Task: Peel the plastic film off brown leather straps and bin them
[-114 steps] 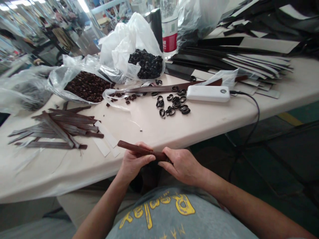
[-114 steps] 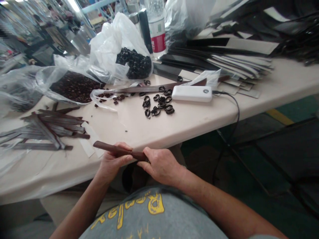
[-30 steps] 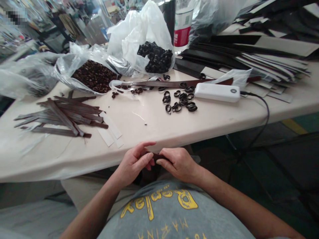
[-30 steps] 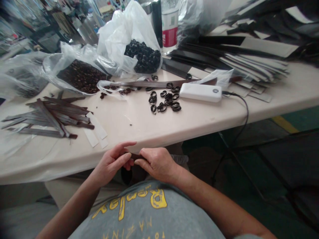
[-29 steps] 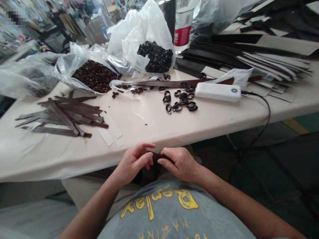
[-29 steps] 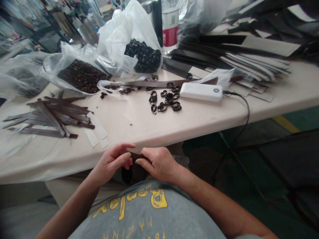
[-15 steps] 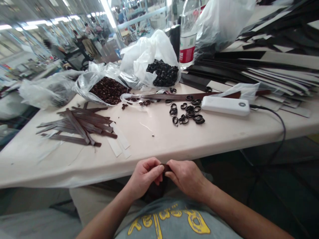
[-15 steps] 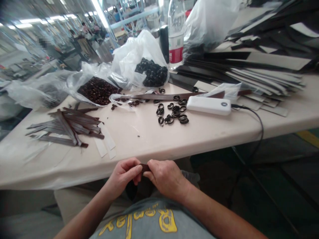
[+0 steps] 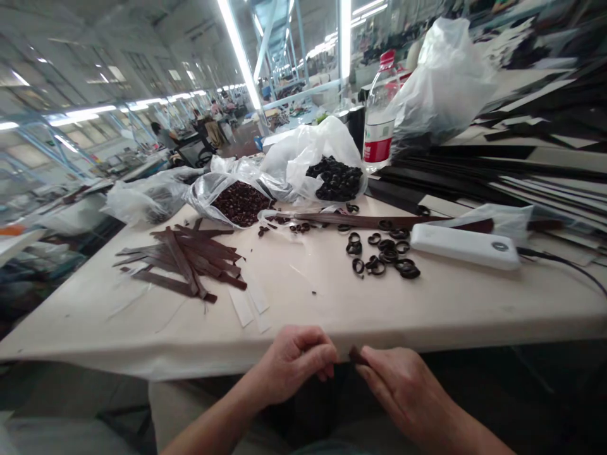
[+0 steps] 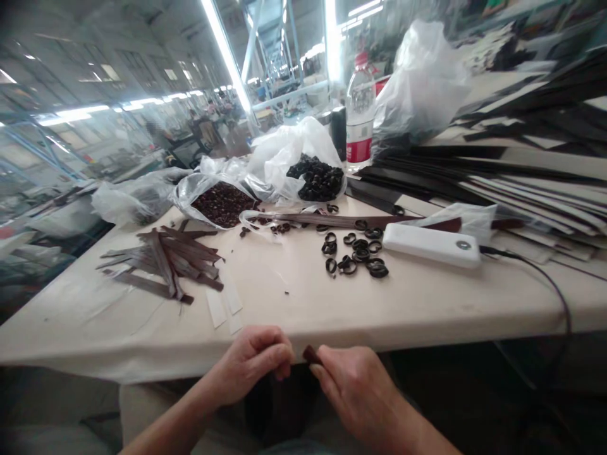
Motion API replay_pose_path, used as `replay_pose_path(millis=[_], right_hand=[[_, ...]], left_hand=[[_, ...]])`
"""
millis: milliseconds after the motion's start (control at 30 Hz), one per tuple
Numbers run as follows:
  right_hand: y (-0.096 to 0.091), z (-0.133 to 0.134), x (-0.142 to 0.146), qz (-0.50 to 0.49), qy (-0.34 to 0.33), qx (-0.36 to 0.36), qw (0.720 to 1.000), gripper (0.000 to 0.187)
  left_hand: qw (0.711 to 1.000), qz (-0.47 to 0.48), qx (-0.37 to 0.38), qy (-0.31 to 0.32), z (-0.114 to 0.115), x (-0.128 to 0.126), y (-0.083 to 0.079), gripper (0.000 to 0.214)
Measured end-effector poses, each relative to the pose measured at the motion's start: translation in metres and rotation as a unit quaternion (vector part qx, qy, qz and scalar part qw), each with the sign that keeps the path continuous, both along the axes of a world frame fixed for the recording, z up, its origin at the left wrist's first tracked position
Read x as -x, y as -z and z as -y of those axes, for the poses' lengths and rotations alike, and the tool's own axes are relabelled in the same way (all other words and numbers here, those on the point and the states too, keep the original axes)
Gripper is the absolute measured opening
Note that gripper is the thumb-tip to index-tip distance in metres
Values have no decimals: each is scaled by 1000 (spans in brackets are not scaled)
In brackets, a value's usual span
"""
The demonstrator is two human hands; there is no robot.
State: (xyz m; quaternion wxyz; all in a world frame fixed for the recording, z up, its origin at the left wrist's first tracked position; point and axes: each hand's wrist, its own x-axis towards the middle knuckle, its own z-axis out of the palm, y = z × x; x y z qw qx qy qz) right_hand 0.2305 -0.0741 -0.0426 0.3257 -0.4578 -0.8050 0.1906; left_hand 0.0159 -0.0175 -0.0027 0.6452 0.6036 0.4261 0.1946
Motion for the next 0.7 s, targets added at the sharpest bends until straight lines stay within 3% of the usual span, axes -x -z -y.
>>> replay_pose_path(millis=[133,200,233,400,533,700], right_hand=[[-9,-15,-41,-32,114,-41,992,35],[-6,-24,-59,-31,177,-32,983,38],[-3,-29,-65,-31,203,-18,978,41],[13,-49,-74,-42,279,30,959,50],[12,-52,-73,-50,285,54,956,49],[19,-51,-77,-68,274,52,958,45]], left_hand=[[986,-66,-139,-72,-60,26,-3,33],[947,-165,-248,-119,-103,44,-2,29],[914,-238,-298,-139,-125,52,-1,27],[848,-345,-348,-203,-217,75,11,19],[831,-368,-357,-216,-251,71,25,25],[840,-336,-345,-248,-259,71,32,17]])
